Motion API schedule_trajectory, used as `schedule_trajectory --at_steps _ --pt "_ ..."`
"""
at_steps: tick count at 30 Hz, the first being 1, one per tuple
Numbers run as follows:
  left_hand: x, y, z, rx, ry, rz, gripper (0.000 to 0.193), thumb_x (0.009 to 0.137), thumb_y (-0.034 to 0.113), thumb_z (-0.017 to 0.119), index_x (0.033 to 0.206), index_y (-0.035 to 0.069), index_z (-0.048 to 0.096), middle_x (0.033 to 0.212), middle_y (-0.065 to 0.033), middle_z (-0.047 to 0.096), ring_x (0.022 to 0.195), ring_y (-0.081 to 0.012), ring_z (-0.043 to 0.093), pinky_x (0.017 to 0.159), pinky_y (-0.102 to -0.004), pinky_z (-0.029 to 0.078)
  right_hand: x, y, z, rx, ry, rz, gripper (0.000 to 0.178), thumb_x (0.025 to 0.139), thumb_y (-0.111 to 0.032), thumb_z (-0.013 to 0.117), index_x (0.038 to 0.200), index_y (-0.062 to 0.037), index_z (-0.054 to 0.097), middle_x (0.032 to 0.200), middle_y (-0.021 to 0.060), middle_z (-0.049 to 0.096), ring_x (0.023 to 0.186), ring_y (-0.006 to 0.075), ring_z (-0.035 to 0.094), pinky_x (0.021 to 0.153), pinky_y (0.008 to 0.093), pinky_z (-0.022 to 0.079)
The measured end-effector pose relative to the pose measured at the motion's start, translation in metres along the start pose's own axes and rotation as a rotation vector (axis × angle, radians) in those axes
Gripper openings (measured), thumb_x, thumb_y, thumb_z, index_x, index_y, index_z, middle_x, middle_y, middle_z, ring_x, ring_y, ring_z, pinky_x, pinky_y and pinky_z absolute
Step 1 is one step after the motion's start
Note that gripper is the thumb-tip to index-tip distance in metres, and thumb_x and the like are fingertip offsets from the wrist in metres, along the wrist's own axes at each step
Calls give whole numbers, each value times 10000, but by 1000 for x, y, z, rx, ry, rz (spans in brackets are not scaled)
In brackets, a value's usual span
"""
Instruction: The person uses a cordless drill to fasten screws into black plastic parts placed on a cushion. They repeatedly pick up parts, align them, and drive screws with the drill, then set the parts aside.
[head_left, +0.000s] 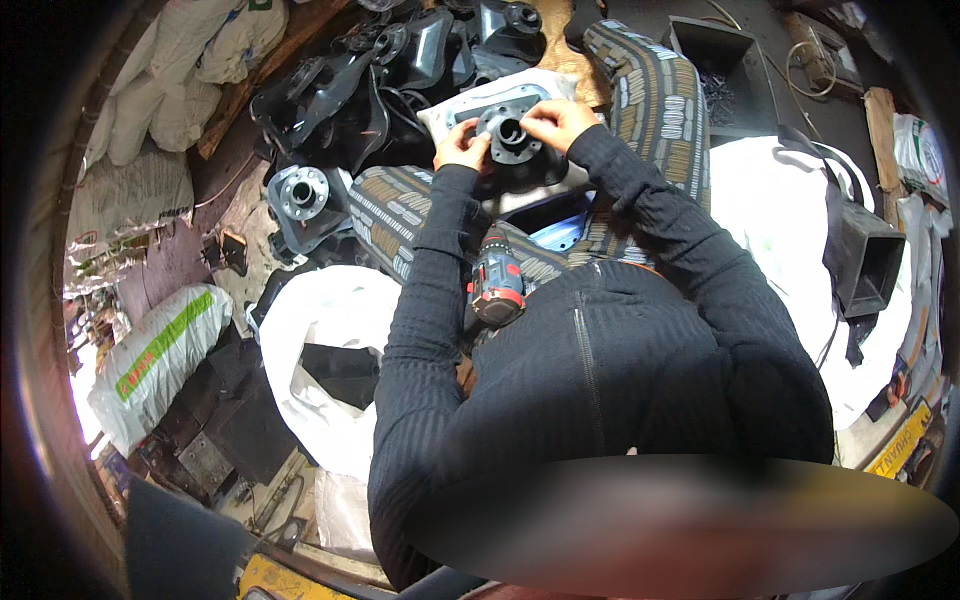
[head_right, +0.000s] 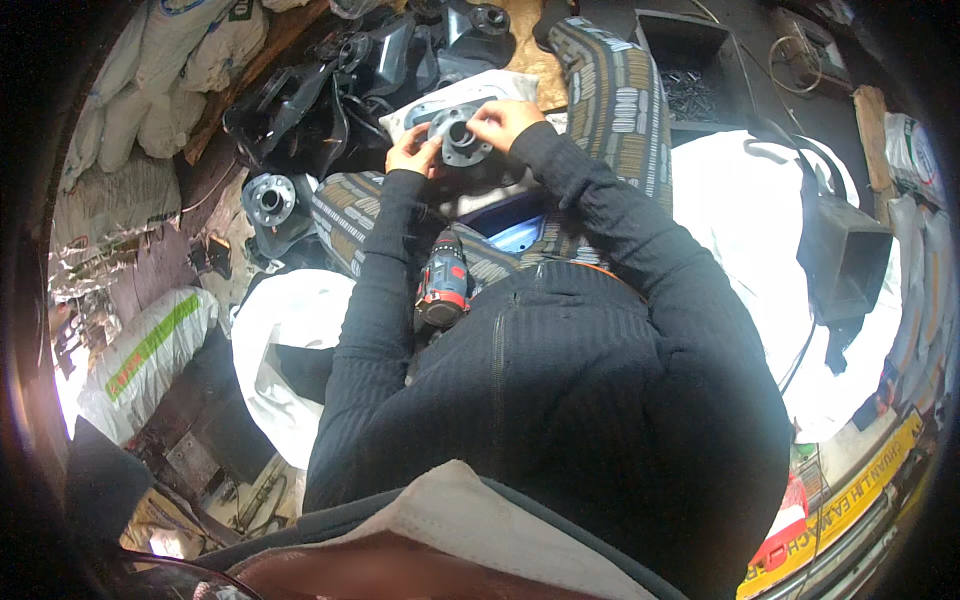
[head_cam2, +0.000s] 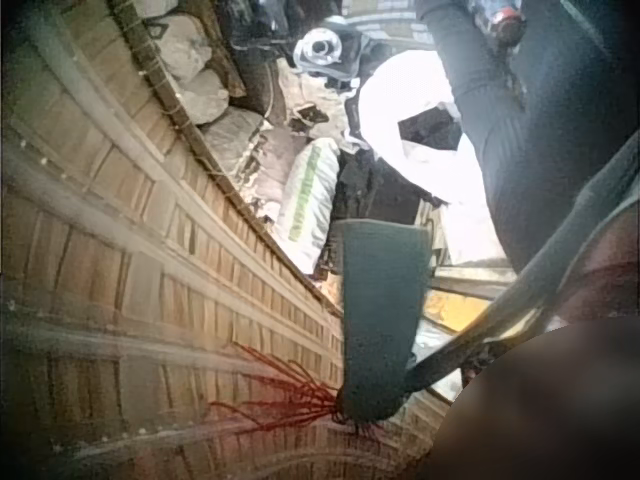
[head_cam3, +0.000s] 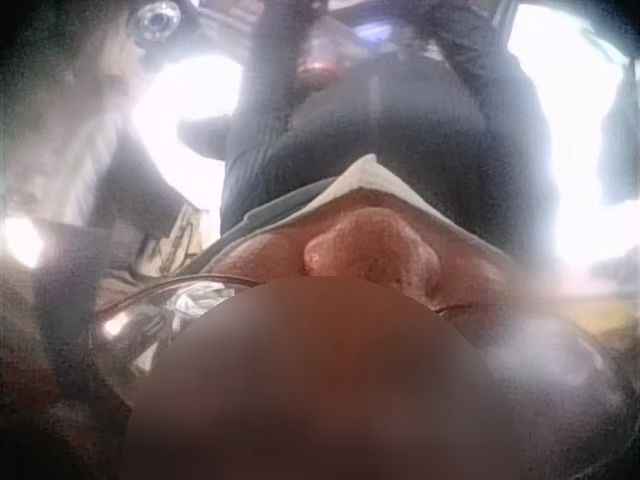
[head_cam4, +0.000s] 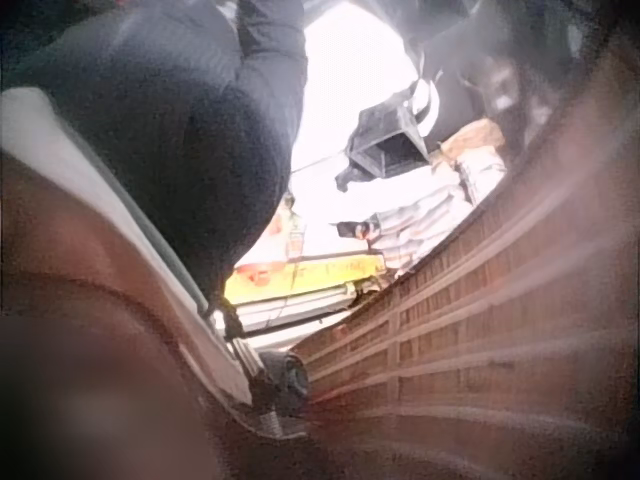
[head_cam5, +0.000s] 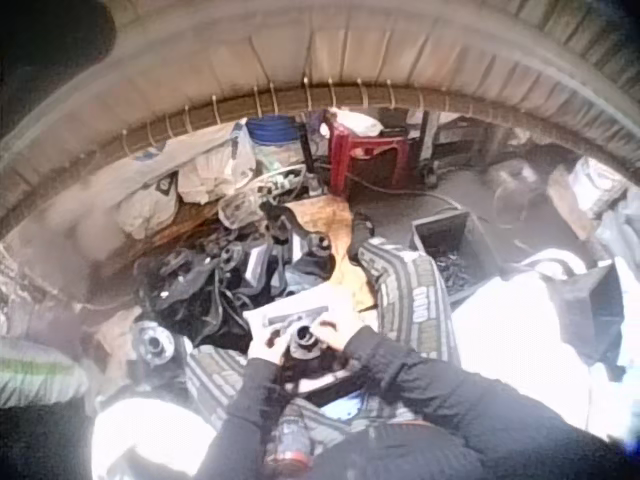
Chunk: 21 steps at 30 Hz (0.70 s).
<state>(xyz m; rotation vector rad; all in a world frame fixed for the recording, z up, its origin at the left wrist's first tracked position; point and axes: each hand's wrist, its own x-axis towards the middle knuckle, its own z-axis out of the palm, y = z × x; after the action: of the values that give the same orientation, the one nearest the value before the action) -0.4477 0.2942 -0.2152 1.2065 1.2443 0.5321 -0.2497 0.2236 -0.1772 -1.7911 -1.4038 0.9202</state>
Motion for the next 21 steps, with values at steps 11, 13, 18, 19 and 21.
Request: schedule_trajectory --at_steps 11,13,18,19,21 --pt "58 -24 -101 274 88 147 471 758 224 717 1176 97 541 853 -92 623 668 -191 594 581 -323 520 62 1 53 161 227 -118 324 691 -335 699 914 -99 705 887 140 679 802 261 649 758 369 512" --pt "26 21 -16 598 43 564 570 770 197 699 1247 -12 467 1009 -142 629 876 -221 617 751 -343 515 30 67 50 130 328 90 370 663 -364 656 923 -103 693 921 158 669 836 273 641 790 387 494" --pt "-94 248 177 252 -683 703 352 904 56 542 1241 -30 490 1062 -107 616 909 -155 605 808 -260 485 15 75 40 665 310 379 371 703 -416 632 872 -89 677 846 151 663 819 266 630 724 397 495" --pt "-117 269 221 218 -860 769 358 883 79 581 1222 -15 518 1036 -93 624 896 -138 608 771 -237 493 10 71 33 753 302 401 367 713 -409 623 880 -85 672 849 151 661 819 265 631 723 398 497" --pt "-159 313 293 387 -960 957 465 803 262 687 1186 27 565 973 -121 633 749 -153 638 698 -255 507 11 51 6 918 262 392 359 733 -394 605 895 -79 662 855 151 659 817 263 631 722 398 500"
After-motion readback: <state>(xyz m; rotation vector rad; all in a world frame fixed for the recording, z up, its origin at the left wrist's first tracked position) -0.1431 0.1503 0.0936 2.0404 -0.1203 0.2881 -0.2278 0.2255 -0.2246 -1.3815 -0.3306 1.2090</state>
